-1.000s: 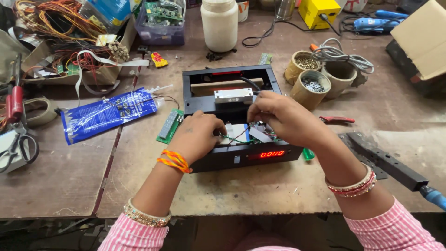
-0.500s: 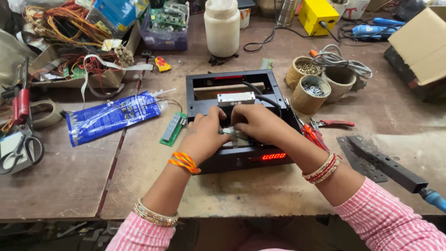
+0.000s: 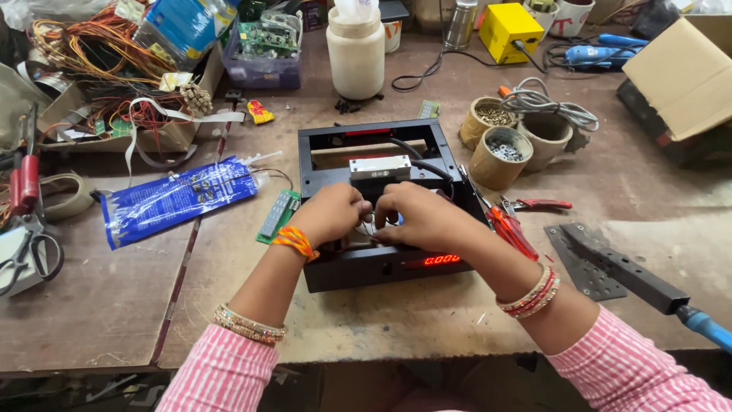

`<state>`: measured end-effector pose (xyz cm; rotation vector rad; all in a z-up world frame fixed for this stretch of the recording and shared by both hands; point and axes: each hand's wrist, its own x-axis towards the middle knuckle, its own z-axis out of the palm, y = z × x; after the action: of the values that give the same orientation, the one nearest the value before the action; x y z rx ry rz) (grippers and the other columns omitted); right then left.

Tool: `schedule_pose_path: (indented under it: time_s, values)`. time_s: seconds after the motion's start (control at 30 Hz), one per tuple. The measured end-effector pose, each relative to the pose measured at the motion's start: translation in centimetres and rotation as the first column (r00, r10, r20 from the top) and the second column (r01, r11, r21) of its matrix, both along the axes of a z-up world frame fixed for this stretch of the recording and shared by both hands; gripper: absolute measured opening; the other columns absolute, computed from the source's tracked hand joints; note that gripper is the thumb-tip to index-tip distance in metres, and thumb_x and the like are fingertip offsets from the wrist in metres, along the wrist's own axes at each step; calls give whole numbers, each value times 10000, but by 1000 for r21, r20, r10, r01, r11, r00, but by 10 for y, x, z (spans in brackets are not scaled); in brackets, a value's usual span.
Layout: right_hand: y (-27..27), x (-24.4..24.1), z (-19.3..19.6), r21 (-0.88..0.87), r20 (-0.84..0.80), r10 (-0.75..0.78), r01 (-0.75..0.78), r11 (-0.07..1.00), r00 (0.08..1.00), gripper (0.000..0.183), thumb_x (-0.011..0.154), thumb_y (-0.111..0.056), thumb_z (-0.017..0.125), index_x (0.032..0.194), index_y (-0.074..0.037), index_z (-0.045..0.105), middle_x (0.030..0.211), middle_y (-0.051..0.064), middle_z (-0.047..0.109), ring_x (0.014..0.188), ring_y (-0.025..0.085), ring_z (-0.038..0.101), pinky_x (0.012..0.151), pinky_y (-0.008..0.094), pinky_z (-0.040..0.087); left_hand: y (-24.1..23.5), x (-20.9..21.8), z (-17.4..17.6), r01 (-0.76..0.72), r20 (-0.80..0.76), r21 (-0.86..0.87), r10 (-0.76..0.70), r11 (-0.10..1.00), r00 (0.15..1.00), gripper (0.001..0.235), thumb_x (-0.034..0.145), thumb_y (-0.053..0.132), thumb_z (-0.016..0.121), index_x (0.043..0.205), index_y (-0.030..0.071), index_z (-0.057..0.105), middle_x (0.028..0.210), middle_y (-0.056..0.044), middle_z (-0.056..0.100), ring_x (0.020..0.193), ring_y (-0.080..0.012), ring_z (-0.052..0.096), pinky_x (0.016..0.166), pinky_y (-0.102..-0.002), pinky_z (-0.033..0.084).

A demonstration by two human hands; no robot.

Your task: Assembling an electronic component into a black housing unit.

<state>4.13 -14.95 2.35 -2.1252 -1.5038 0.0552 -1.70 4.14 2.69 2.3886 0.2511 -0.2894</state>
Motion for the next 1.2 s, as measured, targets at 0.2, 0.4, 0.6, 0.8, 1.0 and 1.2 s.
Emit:
schedule_pose_path:
  time_s: [0.2,0.4,0.6,0.8,1.0,1.2]
  values:
    - [7,27,-43,-49,-427,-145,138,989,893,267,933,-279,696,970,-23,761,920,75,719,842,202,681,778,350,529,14,16,-35,29,189,35,-35,999,981,283,938,304,673,958,46,788,830,-192,746,772,-311,728,738,-422,557]
    - [9,27,-33,-26,-559,-117,123,992,821,251,858,-227,778,955,5,775,905,69,740,836,137,659,780,320,526,18,15,-39,75,234,-101,-50,992,971,229,936,210,641,1042,54,771,868,-132,787,736,-231,746,712,-378,579]
    - [-27,30,18,-49,-113,-312,308,950,943,234,889,-267,747,994,-58,758,930,101,722,876,242,693,796,346,525,-1,-13,3,118,171,-240,-78,964,982,251,957,221,614,1145,88,714,927,-102,753,720,-248,665,638,-412,563]
    - [-57,33,43,77,190,-418,411,908,888,151,812,-174,777,906,-59,804,920,156,602,989,357,584,865,428,482,-17,-4,-14,203,357,-16,-184,979,916,301,940,345,646,1089,104,750,954,-125,773,890,-278,735,794,-388,565]
    - [-63,29,44,99,146,-345,333,938,927,104,851,-105,733,917,-37,776,943,145,626,997,342,610,877,422,489,-23,-14,-8,128,290,190,-180,973,940,330,783,323,725,1078,185,784,1032,-119,745,998,-317,691,890,-434,532]
    - [-62,30,41,60,150,-333,327,943,931,128,812,-99,769,926,-45,796,937,153,632,952,333,621,845,419,490,-31,-3,-22,217,597,173,-277,961,753,330,819,315,756,1076,108,760,1031,-135,751,1021,-363,653,872,-460,502]
